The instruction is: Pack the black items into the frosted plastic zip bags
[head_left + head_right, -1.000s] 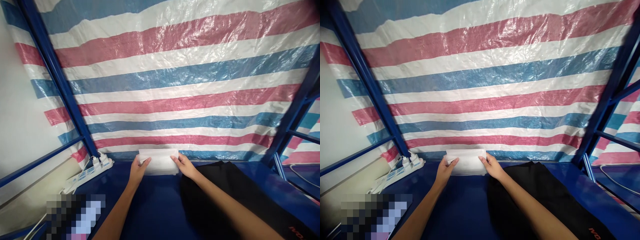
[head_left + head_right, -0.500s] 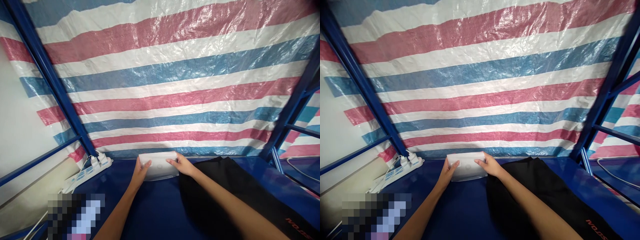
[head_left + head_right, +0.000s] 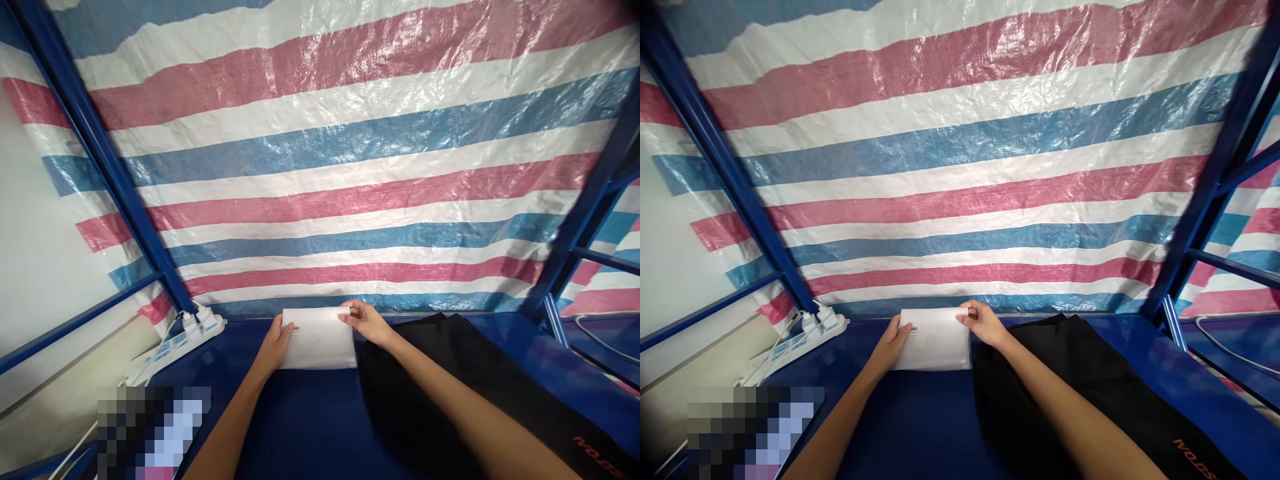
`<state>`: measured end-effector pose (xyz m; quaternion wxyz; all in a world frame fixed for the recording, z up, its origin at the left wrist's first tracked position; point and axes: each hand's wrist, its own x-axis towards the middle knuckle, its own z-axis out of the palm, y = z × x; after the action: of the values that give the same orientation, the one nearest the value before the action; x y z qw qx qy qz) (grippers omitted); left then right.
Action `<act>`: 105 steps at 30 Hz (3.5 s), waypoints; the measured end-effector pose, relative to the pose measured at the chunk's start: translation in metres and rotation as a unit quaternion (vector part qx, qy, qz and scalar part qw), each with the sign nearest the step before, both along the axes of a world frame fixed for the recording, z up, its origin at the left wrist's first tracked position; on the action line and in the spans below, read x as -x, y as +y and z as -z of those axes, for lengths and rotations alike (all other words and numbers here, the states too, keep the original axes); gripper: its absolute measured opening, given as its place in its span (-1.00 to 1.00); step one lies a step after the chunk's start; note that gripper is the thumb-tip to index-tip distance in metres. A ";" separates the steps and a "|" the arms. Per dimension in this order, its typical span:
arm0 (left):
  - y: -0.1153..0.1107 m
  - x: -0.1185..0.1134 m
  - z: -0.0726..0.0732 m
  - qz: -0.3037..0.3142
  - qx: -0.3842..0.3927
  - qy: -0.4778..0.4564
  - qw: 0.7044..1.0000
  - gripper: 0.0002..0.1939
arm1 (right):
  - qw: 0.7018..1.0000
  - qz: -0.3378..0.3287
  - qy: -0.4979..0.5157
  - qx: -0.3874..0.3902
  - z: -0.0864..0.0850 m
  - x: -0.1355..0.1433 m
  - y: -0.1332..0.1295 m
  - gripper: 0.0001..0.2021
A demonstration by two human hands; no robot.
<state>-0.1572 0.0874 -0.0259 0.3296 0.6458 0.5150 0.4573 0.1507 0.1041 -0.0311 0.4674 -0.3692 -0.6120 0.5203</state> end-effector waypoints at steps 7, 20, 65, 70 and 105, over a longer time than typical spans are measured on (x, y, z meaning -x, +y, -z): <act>-0.009 0.006 -0.003 -0.054 -0.007 0.224 0.973 -0.43 | 0.997 -0.023 -0.075 0.016 0.014 0.000 0.005 -0.53; -0.048 -0.038 -0.020 0.143 -0.015 0.287 0.947 -0.50 | 0.989 -0.102 -0.108 0.009 0.019 0.011 -0.001 -0.57; -0.017 -0.014 0.017 0.028 -0.047 0.542 0.838 -0.40 | 0.993 -0.038 -0.103 -0.041 0.014 0.004 0.003 -0.58; -0.017 -0.016 0.016 0.021 -0.038 0.549 0.835 -0.37 | 0.994 -0.010 -0.095 -0.056 0.007 0.006 -0.003 -0.64; -0.027 -0.026 0.028 -0.010 -0.106 0.412 0.905 -0.28 | 0.867 0.088 -0.459 -0.175 -0.007 0.004 -0.088 -0.32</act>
<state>-0.1307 0.0604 -0.0537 0.0137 0.8027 0.5596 0.2057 0.1469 0.0156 -0.0246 0.2348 -0.5310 -0.8032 0.1332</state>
